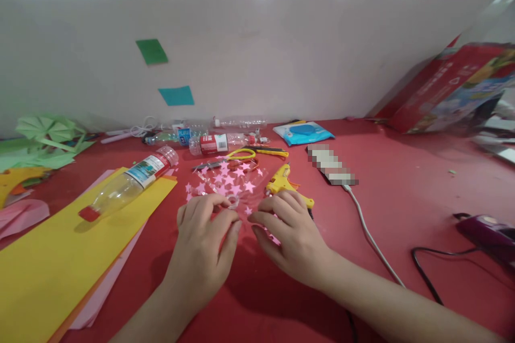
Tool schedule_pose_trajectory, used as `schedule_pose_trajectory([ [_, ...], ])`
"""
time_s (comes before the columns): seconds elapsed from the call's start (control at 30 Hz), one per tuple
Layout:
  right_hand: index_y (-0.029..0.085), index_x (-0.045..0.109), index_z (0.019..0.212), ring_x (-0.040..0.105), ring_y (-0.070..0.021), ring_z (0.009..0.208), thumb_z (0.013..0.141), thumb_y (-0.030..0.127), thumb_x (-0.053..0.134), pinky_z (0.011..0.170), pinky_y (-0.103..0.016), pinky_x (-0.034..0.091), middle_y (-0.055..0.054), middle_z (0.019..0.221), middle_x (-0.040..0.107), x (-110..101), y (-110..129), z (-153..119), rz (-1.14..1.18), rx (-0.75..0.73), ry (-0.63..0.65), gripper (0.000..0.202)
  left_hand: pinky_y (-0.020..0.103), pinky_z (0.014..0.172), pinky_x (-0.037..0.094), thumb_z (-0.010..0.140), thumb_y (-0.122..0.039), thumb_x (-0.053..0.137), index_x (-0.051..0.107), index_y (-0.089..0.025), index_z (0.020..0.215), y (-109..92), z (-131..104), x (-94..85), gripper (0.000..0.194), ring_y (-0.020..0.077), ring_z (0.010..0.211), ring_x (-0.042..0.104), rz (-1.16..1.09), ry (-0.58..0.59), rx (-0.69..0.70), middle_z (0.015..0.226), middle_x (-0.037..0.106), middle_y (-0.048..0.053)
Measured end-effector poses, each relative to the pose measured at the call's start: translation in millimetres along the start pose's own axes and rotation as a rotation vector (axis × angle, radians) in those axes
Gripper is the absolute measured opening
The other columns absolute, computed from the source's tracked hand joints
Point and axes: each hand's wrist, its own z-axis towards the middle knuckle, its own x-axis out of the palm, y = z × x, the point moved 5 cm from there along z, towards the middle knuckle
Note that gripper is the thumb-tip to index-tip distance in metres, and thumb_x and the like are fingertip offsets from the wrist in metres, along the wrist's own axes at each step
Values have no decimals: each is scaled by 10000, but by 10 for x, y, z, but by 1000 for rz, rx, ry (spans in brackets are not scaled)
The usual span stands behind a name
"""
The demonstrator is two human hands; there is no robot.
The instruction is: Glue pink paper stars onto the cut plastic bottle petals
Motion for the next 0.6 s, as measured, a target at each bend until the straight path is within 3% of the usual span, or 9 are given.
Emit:
schedule_pose_trajectory([
  [0.2, 178, 613, 945, 478, -177, 768, 888, 178, 506, 732, -339, 346, -35, 840, 641, -13, 17, 6, -4, -12, -7, 121, 370, 816, 372, 884, -165, 458, 540, -211, 868, 48, 10, 25, 96, 200, 927, 535, -80, 15, -63, 952, 586, 39],
  [0.4, 181, 612, 945, 465, -183, 778, 889, 209, 517, 734, -346, 338, -39, 856, 638, 6, 26, -3, -13, -2, 9, 113, 344, 757, 365, 893, -133, 434, 508, -188, 827, -17, -13, 85, 113, 183, 848, 524, -72, -1, -38, 899, 569, 32],
  [0.6, 183, 605, 850, 460, -180, 778, 884, 181, 506, 737, -348, 335, -34, 842, 615, 17, 30, 4, 16, 35, -11, 104, 362, 816, 381, 896, -154, 441, 532, -202, 849, -27, 3, 100, 113, 189, 918, 537, -123, 41, -48, 930, 581, 31],
])
